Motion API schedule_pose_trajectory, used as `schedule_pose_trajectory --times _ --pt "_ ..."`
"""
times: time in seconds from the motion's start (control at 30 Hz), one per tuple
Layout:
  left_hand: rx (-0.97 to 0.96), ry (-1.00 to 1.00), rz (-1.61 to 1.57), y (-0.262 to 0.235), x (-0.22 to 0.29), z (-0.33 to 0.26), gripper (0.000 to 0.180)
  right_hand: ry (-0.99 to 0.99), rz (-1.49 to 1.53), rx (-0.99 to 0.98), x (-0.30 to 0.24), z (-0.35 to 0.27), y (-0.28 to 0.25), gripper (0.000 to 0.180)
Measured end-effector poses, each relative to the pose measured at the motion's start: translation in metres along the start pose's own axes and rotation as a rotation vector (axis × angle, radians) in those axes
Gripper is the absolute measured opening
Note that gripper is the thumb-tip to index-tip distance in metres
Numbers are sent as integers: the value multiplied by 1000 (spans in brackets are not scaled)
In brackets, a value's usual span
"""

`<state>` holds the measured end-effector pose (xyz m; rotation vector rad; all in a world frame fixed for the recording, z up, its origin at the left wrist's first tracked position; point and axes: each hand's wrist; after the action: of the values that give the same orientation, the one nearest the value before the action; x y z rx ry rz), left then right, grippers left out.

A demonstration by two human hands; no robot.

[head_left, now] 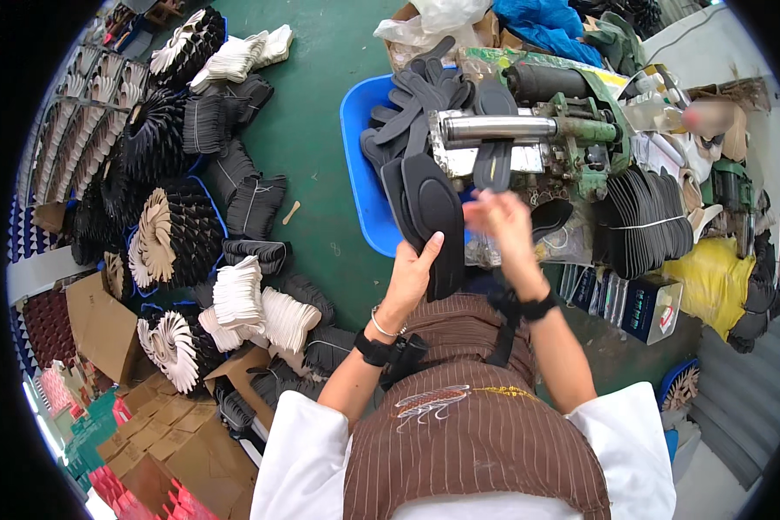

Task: The recorder is sorting and stacking shoe insoles at a workstation in a shoe manufacturing facility.

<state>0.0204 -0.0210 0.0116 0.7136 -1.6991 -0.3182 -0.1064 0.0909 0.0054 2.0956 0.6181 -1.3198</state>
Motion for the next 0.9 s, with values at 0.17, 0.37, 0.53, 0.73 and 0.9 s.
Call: schedule_pose_trajectory --times 0.17,0.37,0.53,0.73,0.9 --pt "159 30 -20 11 3 3 32 52 13 242 32 -29 -21 20" --pt "-16 7 94 12 -3 12 51 -116 44 80 -3 13 -35 25" --pt "-96 37 380 1 -15 9 58 58 -80 -69 23 -42 -4 13" --pt "-125 -82 455 12 -29 21 58 -79 -435 341 31 22 -76 23" --pt "-177 -203 459 17 -20 27 50 202 -213 -112 34 -45 -67 14"
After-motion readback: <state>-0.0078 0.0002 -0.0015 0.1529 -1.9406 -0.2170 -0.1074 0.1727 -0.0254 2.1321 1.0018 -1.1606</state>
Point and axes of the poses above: each hand's wrist, its own z-axis towards the middle knuckle, its own y-axis out of the palm, x = y × z, and after that the axes turned 15 degrees about -x, right-handed
